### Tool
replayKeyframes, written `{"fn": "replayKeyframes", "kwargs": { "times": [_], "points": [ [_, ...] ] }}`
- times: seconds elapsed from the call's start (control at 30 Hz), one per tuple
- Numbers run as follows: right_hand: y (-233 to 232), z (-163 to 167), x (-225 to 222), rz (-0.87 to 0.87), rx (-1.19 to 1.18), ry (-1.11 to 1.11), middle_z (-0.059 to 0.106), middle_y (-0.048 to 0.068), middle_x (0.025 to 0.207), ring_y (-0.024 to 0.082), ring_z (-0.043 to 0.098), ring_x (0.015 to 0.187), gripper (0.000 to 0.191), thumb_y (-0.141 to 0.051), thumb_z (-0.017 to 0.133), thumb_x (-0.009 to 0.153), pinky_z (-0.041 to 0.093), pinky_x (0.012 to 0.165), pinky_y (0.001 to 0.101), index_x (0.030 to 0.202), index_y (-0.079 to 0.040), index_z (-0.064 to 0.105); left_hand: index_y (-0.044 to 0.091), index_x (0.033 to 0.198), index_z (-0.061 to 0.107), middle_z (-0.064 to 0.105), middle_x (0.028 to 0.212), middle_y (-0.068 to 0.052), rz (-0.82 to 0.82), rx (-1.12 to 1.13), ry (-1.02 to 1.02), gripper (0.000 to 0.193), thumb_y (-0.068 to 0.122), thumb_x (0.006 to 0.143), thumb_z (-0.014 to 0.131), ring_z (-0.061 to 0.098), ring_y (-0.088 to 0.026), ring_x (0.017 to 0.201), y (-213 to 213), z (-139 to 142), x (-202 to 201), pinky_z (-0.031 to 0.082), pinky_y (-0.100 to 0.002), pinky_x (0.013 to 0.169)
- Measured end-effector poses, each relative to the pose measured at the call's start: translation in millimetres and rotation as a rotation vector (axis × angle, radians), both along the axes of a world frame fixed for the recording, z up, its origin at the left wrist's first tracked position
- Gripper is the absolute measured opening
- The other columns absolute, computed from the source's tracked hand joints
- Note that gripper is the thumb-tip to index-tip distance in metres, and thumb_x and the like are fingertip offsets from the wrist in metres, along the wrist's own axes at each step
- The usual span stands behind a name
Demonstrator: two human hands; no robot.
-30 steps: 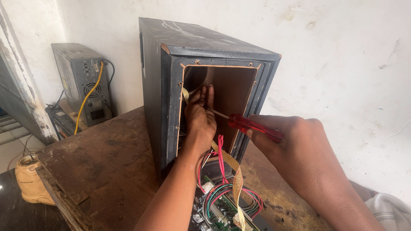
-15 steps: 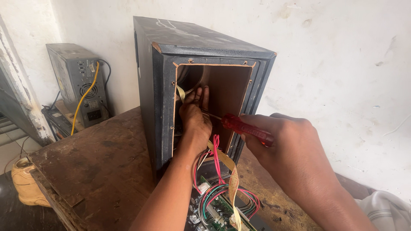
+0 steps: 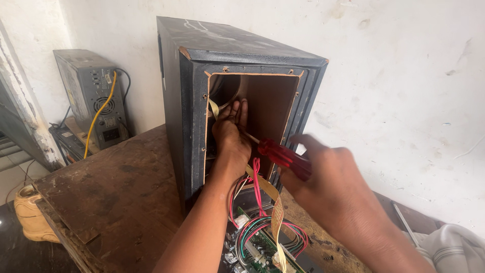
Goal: The person removes a speaker from a wooden enclosure, places it on the table, and then uses a screwdriver to tighten screws inside the enclosure. The person handles the speaker, circuit board, and screws during the process.
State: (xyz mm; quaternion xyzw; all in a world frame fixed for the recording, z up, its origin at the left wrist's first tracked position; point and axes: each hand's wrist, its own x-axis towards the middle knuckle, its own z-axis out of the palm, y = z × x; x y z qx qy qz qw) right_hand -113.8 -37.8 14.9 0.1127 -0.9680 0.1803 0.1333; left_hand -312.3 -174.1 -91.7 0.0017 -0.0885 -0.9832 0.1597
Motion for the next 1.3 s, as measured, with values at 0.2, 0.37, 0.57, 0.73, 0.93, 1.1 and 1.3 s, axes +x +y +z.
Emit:
{"fn": "replayKeyframes", "kwargs": {
  "times": [0.2,0.37,0.57,0.73,0.93,1.1,1.3],
  "points": [
    [-1.0,-8.7,-3.1,-0.035,0.051,-0.052,0.074,0.017,0.073,0.028,0.074,0.060,0.032,-0.021,0.069,0.090,0.057,0.063,0.0399,0.120,-0.013,0.071,0.000,0.117,0.062,0.070,0.117,-0.010,-0.041,0.107,-0.012,0.026,0.009,0.108,0.039,0.071,-0.020,0.111,1.2,3.1,-4.9,0.053,-0.031,0.101],
    [-2.4,-6.6,-4.2,-0.023,0.045,-0.018,0.072,0.017,0.067,0.029,0.070,0.055,0.030,-0.020,0.069,0.090,0.055,0.062,0.0404,0.118,-0.014,0.074,0.000,0.124,0.058,0.069,0.117,-0.009,-0.023,0.043,-0.049,0.036,0.021,0.110,0.032,0.070,-0.021,0.112,3.0,5.9,-2.7,0.051,-0.034,0.104],
    [-5.2,1.2,-0.9,-0.116,0.134,-0.058,0.070,0.018,0.066,0.029,0.066,0.053,0.026,-0.025,0.071,0.095,0.054,0.063,0.0393,0.118,-0.016,0.078,-0.001,0.125,0.059,0.069,0.117,-0.010,-0.043,0.032,-0.045,0.040,0.022,0.110,0.030,0.070,-0.021,0.112,2.4,8.7,5.0,0.051,-0.034,0.104],
    [-1.7,7.4,2.6,-0.122,0.078,-0.082,0.072,0.017,0.066,0.028,0.067,0.053,0.025,-0.023,0.070,0.093,0.054,0.062,0.0395,0.115,-0.015,0.078,-0.005,0.122,0.059,0.069,0.117,-0.013,-0.055,0.050,0.000,0.036,0.015,0.109,0.032,0.071,-0.023,0.112,2.3,7.9,5.9,0.052,-0.032,0.102],
    [3.0,3.9,0.0,-0.041,0.056,0.012,0.073,0.015,0.070,0.026,0.070,0.055,0.032,-0.023,0.072,0.089,0.055,0.061,0.0382,0.120,-0.020,0.077,-0.006,0.117,0.063,0.070,0.114,-0.015,-0.054,0.038,0.017,0.029,0.007,0.108,0.039,0.072,-0.023,0.108,1.6,6.3,5.0,0.053,-0.031,0.099],
    [1.9,3.8,0.0,-0.085,0.058,-0.055,0.072,0.015,0.068,0.026,0.069,0.055,0.028,-0.023,0.070,0.091,0.054,0.061,0.0386,0.118,-0.016,0.077,-0.004,0.119,0.063,0.071,0.115,-0.014,-0.082,0.006,0.015,0.030,0.012,0.108,0.039,0.072,-0.022,0.109,1.4,5.9,8.3,0.052,-0.031,0.100],
    [-1.8,3.9,2.5,-0.079,0.097,-0.037,0.071,0.015,0.065,0.025,0.067,0.052,0.026,-0.024,0.070,0.093,0.054,0.061,0.0382,0.115,-0.014,0.077,-0.005,0.117,0.063,0.071,0.114,-0.014,-0.068,0.027,0.008,0.039,0.016,0.109,0.031,0.072,-0.023,0.110,1.9,7.6,9.9,0.053,-0.033,0.101]
  ]
}}
